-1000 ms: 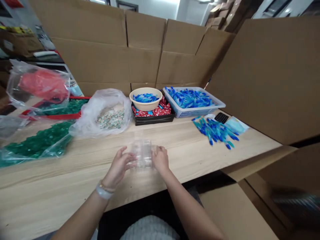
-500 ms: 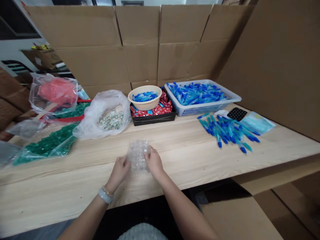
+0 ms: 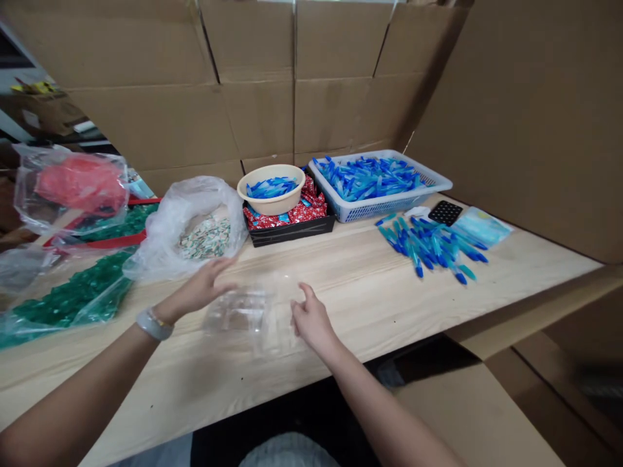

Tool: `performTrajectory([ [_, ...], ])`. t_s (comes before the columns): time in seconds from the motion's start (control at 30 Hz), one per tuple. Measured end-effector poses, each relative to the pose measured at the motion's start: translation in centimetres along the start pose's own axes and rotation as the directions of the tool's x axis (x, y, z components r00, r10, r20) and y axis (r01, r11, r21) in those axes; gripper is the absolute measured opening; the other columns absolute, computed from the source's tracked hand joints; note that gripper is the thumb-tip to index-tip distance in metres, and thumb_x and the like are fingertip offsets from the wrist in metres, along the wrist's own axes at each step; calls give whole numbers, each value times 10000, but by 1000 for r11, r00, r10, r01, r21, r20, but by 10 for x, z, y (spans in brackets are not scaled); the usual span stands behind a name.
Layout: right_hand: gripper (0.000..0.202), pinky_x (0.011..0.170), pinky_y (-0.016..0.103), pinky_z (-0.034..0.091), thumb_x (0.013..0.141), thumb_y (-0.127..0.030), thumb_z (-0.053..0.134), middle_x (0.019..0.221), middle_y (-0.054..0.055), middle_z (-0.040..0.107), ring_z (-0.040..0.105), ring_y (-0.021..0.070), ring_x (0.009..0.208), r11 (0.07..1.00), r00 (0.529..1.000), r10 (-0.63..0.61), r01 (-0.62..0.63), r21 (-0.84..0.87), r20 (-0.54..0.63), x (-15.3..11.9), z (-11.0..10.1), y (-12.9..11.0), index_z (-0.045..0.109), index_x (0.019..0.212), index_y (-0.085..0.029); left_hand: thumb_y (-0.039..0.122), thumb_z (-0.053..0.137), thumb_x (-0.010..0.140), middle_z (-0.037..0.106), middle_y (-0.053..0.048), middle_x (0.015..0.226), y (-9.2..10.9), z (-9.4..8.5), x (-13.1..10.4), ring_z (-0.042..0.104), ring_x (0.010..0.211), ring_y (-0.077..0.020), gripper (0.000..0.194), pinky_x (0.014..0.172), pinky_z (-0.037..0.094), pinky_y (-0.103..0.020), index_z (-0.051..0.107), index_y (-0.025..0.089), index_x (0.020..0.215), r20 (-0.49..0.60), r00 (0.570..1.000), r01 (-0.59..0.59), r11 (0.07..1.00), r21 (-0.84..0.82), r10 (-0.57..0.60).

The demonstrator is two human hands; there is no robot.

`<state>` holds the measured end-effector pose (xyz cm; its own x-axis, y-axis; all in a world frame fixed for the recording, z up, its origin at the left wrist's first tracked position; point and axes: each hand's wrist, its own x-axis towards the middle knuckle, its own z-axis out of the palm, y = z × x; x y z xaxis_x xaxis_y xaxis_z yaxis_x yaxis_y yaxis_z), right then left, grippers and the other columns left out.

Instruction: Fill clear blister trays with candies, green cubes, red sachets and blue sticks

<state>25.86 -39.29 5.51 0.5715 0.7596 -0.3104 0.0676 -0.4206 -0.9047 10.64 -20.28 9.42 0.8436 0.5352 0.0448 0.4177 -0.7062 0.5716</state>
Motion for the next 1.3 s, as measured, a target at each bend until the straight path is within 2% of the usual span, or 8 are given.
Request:
performTrajectory([
  [0.17, 687, 349, 233, 338, 708, -279, 372, 575, -28, 563, 409, 111, 327, 953, 977, 209, -195, 231, -36, -18, 34, 42, 143, 1347, -171, 434, 566, 678, 578, -139, 1034, -30, 51, -36, 510, 988, -293, 425, 873, 341, -385, 575, 186, 1023, 150, 943, 282, 953, 110, -296],
  [0.33, 671, 660, 289, 447, 753, -242, 376, 924, 96, 603, 589, 187, 743, 981, 991, 15, -39, -190, -130, -2, 47, 36, 153, 1375, -127, 465, 499, 715, 611, -109, 802, 2, 83, -59, 561, 827, -256, 323, 762, 389, -357, 605, 173, 804, 68, 904, 422, 854, -305, -423],
  [0.47, 586, 712, 331, 422, 798, -244, 328, 1133, 168, 499, 572, 243, 877, 846, 992, -20, -49, -531, -123, 5, 51, 27, 219, 1363, -131, 533, 422, 736, 624, -88, 761, 13, 80, -59, 570, 748, -221, 413, 675, 429, -328, 590, 156, 718, 269, 787, 566, 475, -673, -556],
  [0.57, 608, 695, 344, 422, 800, -277, 339, 1148, 188, 473, 570, 266, 877, 787, 994, 0, -67, -614, -109, -2, 55, 23, 198, 1368, -108, 497, 567, 658, 643, -92, 833, 21, 79, -57, 571, 831, -235, 374, 706, 438, -318, 607, 148, 787, 247, 821, 496, 427, -756, -515],
  [0.83, 584, 938, 335, 342, 767, -321, 438, 1218, 137, 459, 444, 225, 1116, 994, 991, -86, 78, -83, -99, -8, 39, 51, 328, 1302, -114, 390, 692, 587, 590, -95, 991, 45, 94, -54, 564, 893, -210, 548, 760, 436, -295, 499, 122, 1024, 218, 850, 450, 447, -773, -480],
  [0.97, 518, 956, 334, 339, 765, -446, 447, 1214, 107, 488, 450, 213, 1120, 974, 990, 11, 22, 227, -140, 1, 31, 61, 455, 1193, -155, 501, 650, 596, 607, -80, 851, 52, 98, -43, 579, 733, -183, 533, 632, 442, -268, 515, 107, 928, 206, 796, 481, 388, -786, -569],
  [1.13, 552, 971, 355, 322, 745, -452, 481, 1239, 119, 465, 409, 231, 1165, 965, 953, 85, -6, 262, -290, 12, 26, 64, 432, 1214, -164, 573, 491, 705, 616, -78, 765, 62, 106, -33, 571, 744, -203, 487, 643, 434, -287, 574, 105, 808, 298, 864, 460, 394, -796, -406],
  [1.3, 458, 794, 367, 445, 721, -450, 518, 994, 103, 601, 566, 229, 909, 915, 983, 95, -25, 402, -155, 24, -2, 58, 516, 1076, -160, 401, 610, 678, 598, -71, 889, 64, 98, -19, 557, 794, -187, 397, 709, 436, -301, 537, 119, 948, 349, 899, 437, 477, -763, -265],
])
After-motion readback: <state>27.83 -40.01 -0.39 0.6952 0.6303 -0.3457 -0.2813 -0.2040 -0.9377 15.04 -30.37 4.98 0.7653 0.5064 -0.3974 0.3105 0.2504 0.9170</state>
